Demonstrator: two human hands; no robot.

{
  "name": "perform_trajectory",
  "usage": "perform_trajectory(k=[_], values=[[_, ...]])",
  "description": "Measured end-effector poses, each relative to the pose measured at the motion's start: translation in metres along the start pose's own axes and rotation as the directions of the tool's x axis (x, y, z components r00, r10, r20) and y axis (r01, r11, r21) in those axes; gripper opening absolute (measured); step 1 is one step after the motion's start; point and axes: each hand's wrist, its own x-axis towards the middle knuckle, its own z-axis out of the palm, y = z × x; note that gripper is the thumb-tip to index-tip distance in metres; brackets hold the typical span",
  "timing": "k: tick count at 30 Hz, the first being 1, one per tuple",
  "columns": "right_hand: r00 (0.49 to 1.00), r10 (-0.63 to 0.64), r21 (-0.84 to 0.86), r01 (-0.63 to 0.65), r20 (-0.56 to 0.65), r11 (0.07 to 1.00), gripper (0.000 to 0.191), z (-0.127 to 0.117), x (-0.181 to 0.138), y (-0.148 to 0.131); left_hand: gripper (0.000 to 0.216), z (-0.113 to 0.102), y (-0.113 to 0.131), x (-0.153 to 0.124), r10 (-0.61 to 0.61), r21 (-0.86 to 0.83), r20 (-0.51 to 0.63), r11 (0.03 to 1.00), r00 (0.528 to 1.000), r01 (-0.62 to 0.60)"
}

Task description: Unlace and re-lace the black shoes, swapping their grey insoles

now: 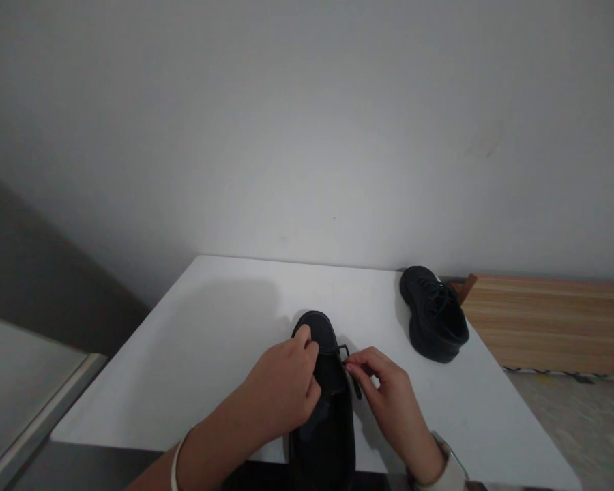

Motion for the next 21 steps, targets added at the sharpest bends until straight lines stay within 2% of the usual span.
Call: perform_trajectory(k=[4, 7, 11, 15, 18, 20, 21], values=[[0.999, -0.003, 0.009, 0.002, 0.042, 1.0, 0.025, -0.005, -0.003, -0.011, 0.021, 0.0, 0.002, 0.003, 0.039, 0.034, -0.014, 0.999, 0.999, -0.039], [0.997, -0.026, -0.056, 0.03, 0.073, 0.998, 0.027, -0.007, -0.005, -0.024, 0.025, 0.002, 0.003, 0.005, 0.028, 0.049, -0.003, 0.998, 1.0, -0.027], [0.976, -0.058, -0.323, 0.125, 0.208, 0.938, 0.026, -0.002, -0.004, -0.043, 0.027, 0.004, 0.005, 0.006, 0.016, 0.078, 0.026, 0.997, 1.0, -0.018], [0.969, -0.007, -0.609, 0.159, 0.246, 0.777, 0.033, 0.009, 0.004, -0.055, 0.026, 0.007, 0.006, 0.005, 0.029, 0.086, 0.007, 0.996, 1.0, -0.029], [0.971, -0.035, -0.725, 0.201, 0.237, 0.659, 0.031, 0.014, 0.012, -0.06, 0.019, 0.008, 0.006, 0.005, 0.063, 0.096, -0.069, 0.994, 0.996, -0.056], [0.968, -0.09, -0.723, 0.235, 0.233, 0.65, 0.026, 0.014, 0.015, -0.062, 0.016, 0.006, 0.005, 0.002, 0.102, 0.081, -0.159, 0.993, 0.982, -0.09], [0.967, -0.121, -0.689, 0.246, 0.225, 0.682, 0.023, 0.012, 0.015, -0.064, 0.016, 0.004, 0.004, 0.0, 0.111, 0.044, -0.208, 0.994, 0.972, -0.104]])
